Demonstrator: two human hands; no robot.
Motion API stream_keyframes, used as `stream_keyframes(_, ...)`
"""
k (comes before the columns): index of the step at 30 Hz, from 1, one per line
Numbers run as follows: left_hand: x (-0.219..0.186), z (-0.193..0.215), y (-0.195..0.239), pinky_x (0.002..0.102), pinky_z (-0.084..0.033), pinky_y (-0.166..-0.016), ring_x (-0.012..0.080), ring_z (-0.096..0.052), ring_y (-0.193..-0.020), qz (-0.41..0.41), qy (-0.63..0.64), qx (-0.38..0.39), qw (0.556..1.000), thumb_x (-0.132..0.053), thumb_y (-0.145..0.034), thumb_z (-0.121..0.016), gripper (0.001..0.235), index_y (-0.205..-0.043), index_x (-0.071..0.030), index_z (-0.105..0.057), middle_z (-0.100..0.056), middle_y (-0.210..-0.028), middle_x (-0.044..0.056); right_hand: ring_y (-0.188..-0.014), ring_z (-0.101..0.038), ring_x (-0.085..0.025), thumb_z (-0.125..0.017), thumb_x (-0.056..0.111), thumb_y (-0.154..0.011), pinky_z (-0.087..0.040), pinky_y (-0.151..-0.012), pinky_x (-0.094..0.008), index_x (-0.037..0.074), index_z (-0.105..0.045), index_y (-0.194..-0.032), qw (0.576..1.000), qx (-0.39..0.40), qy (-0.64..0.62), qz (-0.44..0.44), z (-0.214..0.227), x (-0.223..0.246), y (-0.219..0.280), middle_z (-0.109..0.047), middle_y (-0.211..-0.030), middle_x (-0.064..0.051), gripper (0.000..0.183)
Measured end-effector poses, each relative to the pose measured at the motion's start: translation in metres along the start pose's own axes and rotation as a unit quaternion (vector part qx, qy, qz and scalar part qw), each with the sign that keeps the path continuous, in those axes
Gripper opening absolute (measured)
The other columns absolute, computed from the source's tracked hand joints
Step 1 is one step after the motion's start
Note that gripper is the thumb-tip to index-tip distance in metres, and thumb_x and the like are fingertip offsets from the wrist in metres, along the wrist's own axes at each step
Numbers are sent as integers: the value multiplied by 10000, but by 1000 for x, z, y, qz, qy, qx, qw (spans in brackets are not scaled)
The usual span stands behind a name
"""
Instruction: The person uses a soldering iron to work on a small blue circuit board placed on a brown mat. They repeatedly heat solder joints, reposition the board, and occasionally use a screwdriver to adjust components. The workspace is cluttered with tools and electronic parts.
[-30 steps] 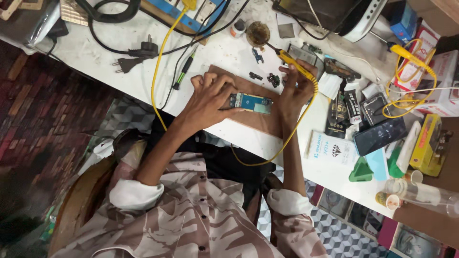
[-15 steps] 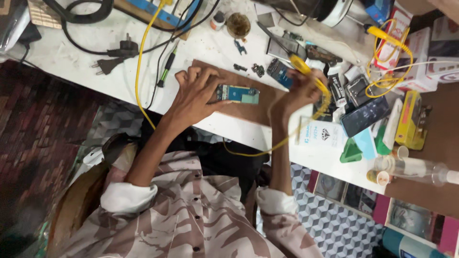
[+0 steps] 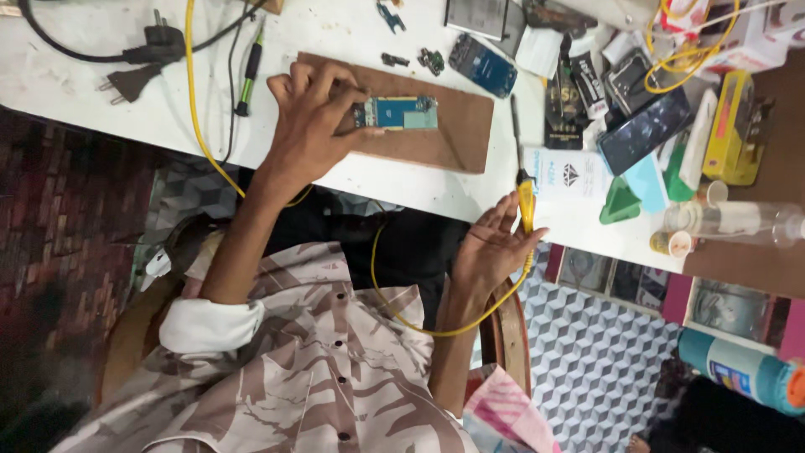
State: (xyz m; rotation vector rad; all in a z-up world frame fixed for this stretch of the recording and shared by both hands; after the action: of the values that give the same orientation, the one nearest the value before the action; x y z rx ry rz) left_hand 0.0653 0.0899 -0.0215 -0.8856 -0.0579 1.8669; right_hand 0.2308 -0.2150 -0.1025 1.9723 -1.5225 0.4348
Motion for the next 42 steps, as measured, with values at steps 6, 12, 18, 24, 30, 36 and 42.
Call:
stream_keyframes(6, 2, -1, -1, 464, -252, -971, 256, -401, -1155, -15, -3, 4, 1000, -501, -868, -874, 528, -1184, -89, -775, -551, -1248, 19, -856, -620, -147, -557, 431, -1080, -493, -744, -262, -18, -585, -1261, 982, 60, 87, 156, -13, 15, 1, -641, -1024, -84, 485)
stream_keyframes(12, 3, -4, 4, 474, -260, -971, 263, -431, -1173, 4, -5, 18, 1000, -499, -867, -867, 528, -1185, -93, -755, -573, -1252, 19, -805, -580, -136, -589, 299, -1117, -507, -751, -279, -2, -552, -1255, 923, 84, 249, 280, -62, 26, 11, -636, -934, -96, 333)
stream_keyframes(18, -5, 3, -4, 444, -304, -974, 248, -507, -1099, -18, 2, -8, 1000, -414, -871, -858, 503, -1232, -92, -723, -655, -1253, 11, -679, -659, -185, -551, 403, -1066, -531, -583, -276, 36, -536, -1099, 927, 43, 230, 292, -57, 16, 25, -679, -832, -129, 369)
stream_keyframes(24, -3, 7, -3, 403, -327, -911, 222, -547, -896, -10, 35, -7, 999, -364, -875, -884, 458, -1204, -87, -726, -727, -1111, 35, -696, -571, -98, -578, 384, -1076, -390, -534, -194, 76, -581, -1124, 984, -33, 83, 155, -6, -4, -5, -613, -826, -39, 313)
stream_keyframes(30, 5, -1, 4, 405, -333, -914, 223, -559, -907, 9, 47, -19, 999, -400, -825, -916, 503, -1169, -74, -746, -732, -1054, 49, -718, -550, -112, -551, 477, -1099, -431, -625, -226, 2, -609, -1155, 954, 41, 181, 236, -12, 7, -13, -593, -836, -61, 481)
stream_keyframes(36, 11, 0, -2, 393, -325, -884, 210, -566, -858, 22, 75, -15, 997, -430, -776, -929, 519, -1168, -124, -782, -751, -1011, 40, -832, -609, -167, -548, 433, -1088, -496, -761, -289, -85, -580, -1242, 966, 84, 151, 195, -37, -6, -23, -677, -966, -134, 542)
stream_keyframes(42, 14, -8, -13, 408, -300, -875, 200, -576, -843, 75, 71, 28, 994, -417, -692, -969, 504, -1057, -131, -772, -759, -989, 30, -761, -563, -139, -534, 390, -1083, -475, -715, -280, -21, -562, -1217, 906, 77, 298, 290, -64, 1, -15, -629, -862, -100, 434)
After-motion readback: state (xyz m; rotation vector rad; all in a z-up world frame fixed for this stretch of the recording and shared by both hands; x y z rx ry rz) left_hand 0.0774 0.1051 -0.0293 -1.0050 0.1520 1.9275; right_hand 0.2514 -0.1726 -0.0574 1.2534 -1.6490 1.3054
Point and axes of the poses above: each hand's wrist, its own y-axis away from the middle knuckle, its own z-axis out of the back of the hand, x = y × z, the point moved 9 cm from there along -y, towards the middle knuckle
